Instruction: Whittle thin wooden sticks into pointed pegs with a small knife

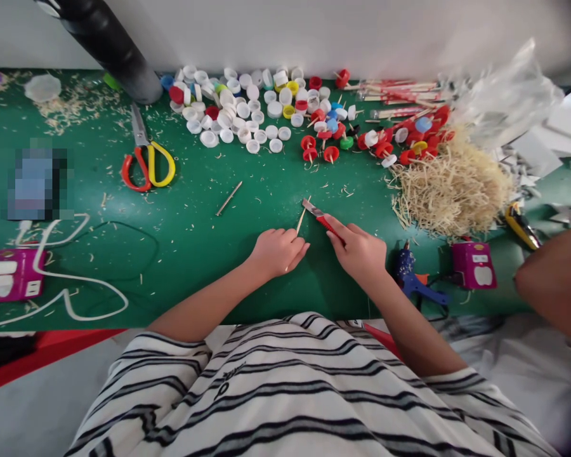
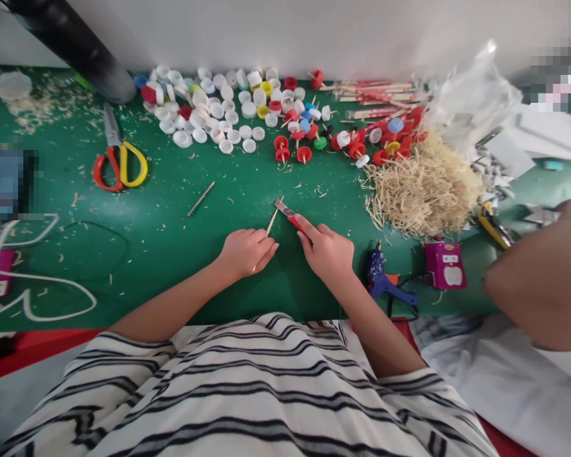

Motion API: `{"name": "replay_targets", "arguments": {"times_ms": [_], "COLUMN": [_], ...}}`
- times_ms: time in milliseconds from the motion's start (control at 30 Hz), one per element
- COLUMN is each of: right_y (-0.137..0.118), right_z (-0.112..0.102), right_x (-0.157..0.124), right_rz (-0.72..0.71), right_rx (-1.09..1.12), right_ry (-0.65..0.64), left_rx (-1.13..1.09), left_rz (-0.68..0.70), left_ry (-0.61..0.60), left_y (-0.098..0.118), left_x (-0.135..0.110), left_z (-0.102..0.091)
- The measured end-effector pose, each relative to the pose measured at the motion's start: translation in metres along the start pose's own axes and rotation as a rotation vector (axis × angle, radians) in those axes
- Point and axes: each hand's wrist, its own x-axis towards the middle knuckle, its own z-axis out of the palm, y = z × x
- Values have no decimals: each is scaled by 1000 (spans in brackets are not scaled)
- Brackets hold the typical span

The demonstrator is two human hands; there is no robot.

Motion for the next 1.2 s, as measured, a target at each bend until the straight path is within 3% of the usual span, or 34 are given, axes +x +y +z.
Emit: {"name": "replay_targets", "arguments": {"times_ms": [667, 967, 1200], "right_y": [1, -5, -11], "right_z": [-1, 7, 7], "right_x": [-9, -1, 6], "right_rz": [-8, 13, 1], "right_rx": [-18, -5, -49], "right_ry": [-5, 29, 17], "left_rx": [-37, -32, -16], "left_rz": [-29, -68, -70], "left_ry": [4, -100, -102], "left_y": [2, 1, 1], "left_x": [-1, 3, 3], "left_z": [-3, -4, -4]}}
